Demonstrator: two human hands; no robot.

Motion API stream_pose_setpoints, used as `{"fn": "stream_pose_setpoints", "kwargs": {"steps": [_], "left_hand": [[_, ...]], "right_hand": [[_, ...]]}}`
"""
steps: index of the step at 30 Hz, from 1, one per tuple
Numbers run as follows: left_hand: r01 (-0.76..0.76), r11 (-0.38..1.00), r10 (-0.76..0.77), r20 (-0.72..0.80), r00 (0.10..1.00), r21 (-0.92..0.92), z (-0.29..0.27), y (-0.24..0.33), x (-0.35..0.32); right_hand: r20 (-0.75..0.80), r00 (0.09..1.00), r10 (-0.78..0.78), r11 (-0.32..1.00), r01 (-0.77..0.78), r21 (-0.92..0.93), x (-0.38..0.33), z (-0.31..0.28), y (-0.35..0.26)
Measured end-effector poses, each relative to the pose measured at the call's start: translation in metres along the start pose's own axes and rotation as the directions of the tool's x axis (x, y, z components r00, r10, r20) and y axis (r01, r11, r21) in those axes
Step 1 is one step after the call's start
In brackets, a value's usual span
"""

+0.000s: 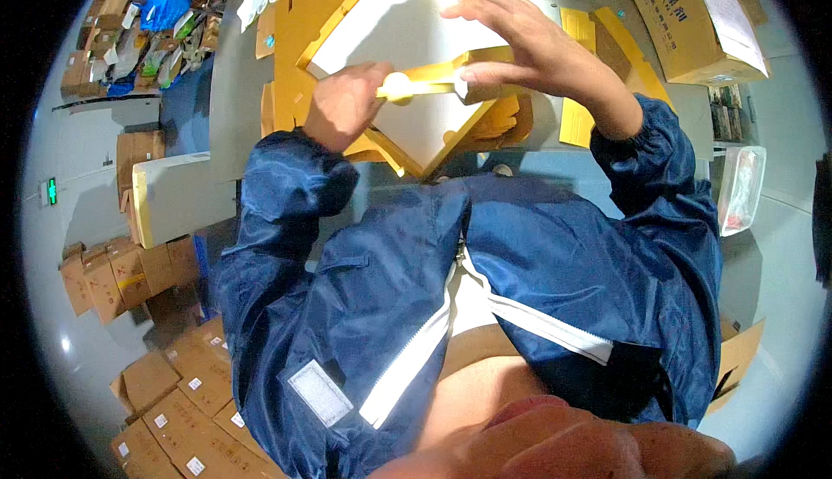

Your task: The person assembles yellow cardboard frames by placing white foam sheets into the trays and inserting pre-cut cardboard dividers. They handle the components by hand, fitting the pieces together to create a structured frame.

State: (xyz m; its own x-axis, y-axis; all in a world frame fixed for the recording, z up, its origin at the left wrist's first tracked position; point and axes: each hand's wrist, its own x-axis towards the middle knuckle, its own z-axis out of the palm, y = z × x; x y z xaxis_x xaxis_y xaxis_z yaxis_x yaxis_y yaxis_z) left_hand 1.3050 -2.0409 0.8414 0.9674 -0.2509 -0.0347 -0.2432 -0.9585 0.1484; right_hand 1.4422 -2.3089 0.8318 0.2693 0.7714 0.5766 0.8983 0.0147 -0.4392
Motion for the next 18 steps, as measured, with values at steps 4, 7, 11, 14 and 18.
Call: {"fn": "stream_pose_setpoints", "kwargs": {"steps": [4, 7, 11, 14, 18], "left_hand": [[-0.013, 0.998, 0.016, 0.050, 0.999, -0.060, -0.020, -0.015, 0.009], [-0.006, 0.977, 0.020, 0.065, 0.998, -0.211, -0.024, -0.029, 0.020], [0.031, 0.925, 0.021, 0.131, 0.991, -0.378, -0.008, -0.009, 0.039], [-0.134, 0.979, 0.144, 0.055, 0.988, -0.154, -0.017, 0.011, 0.046], [-0.258, 0.965, 0.251, -0.120, 0.960, -0.045, -0.014, 0.030, 0.032]], "right_hand": [[-0.031, 0.995, 0.097, 0.902, -0.101, -0.420, -0.033, 0.014, 0.000], [-0.093, 0.986, 0.136, 0.914, -0.161, -0.373, -0.034, 0.025, -0.001], [-0.128, 0.973, 0.191, 0.883, -0.227, -0.411, -0.062, 0.001, -0.007], [-0.013, 0.948, 0.319, 0.856, -0.294, -0.425, -0.076, -0.018, -0.024], [-0.073, 0.934, 0.349, 0.724, -0.318, -0.613, -0.093, -0.014, -0.037]]}}
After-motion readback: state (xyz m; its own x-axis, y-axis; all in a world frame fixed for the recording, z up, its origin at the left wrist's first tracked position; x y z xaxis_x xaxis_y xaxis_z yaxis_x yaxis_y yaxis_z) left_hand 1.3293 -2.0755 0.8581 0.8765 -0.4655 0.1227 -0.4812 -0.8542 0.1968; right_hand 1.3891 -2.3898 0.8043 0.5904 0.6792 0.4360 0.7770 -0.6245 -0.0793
